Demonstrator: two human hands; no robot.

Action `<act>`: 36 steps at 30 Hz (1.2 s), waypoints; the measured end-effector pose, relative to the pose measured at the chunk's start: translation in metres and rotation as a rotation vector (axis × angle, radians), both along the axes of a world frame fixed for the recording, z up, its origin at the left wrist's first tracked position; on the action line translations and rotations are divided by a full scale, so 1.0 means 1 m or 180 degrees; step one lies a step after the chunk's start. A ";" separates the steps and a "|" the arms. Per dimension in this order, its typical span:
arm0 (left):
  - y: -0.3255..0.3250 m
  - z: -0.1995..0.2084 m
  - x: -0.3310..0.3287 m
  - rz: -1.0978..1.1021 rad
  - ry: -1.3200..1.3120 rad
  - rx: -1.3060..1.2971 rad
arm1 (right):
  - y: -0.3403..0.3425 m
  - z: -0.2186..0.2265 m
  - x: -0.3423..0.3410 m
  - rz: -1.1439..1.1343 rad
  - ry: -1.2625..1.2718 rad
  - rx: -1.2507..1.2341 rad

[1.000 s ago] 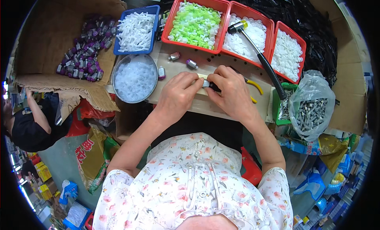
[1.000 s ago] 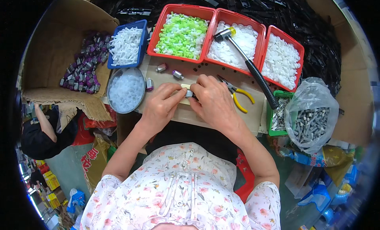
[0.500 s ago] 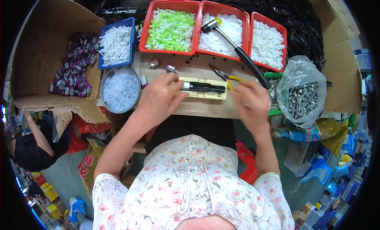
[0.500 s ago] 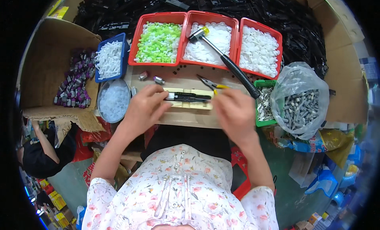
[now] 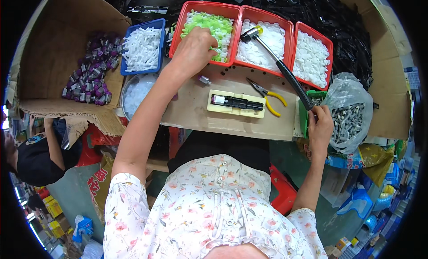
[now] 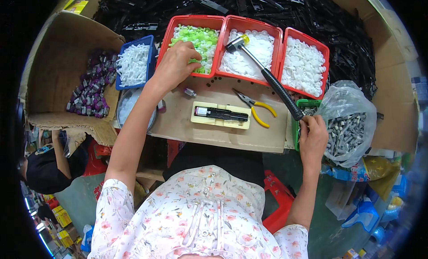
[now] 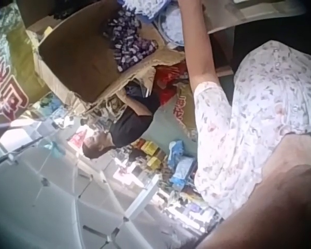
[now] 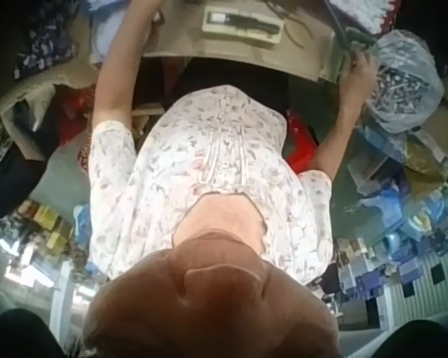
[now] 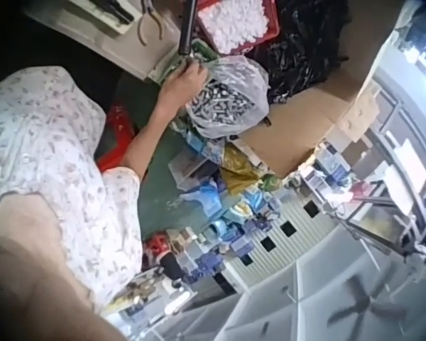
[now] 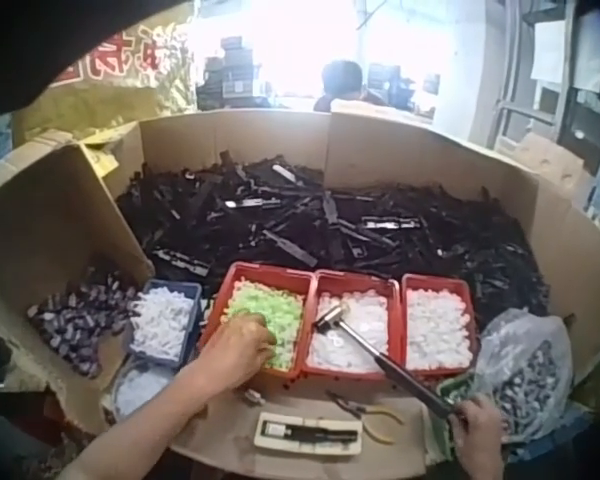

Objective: The person is manually assembling small plastic toy components, using a small hammer and pliers to fit parts together at a factory workbench.

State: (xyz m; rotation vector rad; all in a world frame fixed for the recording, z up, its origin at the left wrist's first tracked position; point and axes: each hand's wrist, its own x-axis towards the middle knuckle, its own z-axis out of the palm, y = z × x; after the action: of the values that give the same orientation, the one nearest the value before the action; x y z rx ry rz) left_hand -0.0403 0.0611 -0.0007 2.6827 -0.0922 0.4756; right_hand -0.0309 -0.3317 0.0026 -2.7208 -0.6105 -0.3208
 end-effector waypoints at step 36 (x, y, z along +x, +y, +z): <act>0.006 -0.002 0.022 -0.0388 0.0234 0.0122 | 0.074 0.060 -0.023 0.0848 0.0232 0.1473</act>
State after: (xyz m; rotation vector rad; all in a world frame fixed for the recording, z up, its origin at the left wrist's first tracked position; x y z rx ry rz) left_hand -0.0180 0.0668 -0.0024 2.7090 -0.2441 0.3406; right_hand -0.0541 -0.2576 0.0623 -2.1715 -0.7603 -0.2562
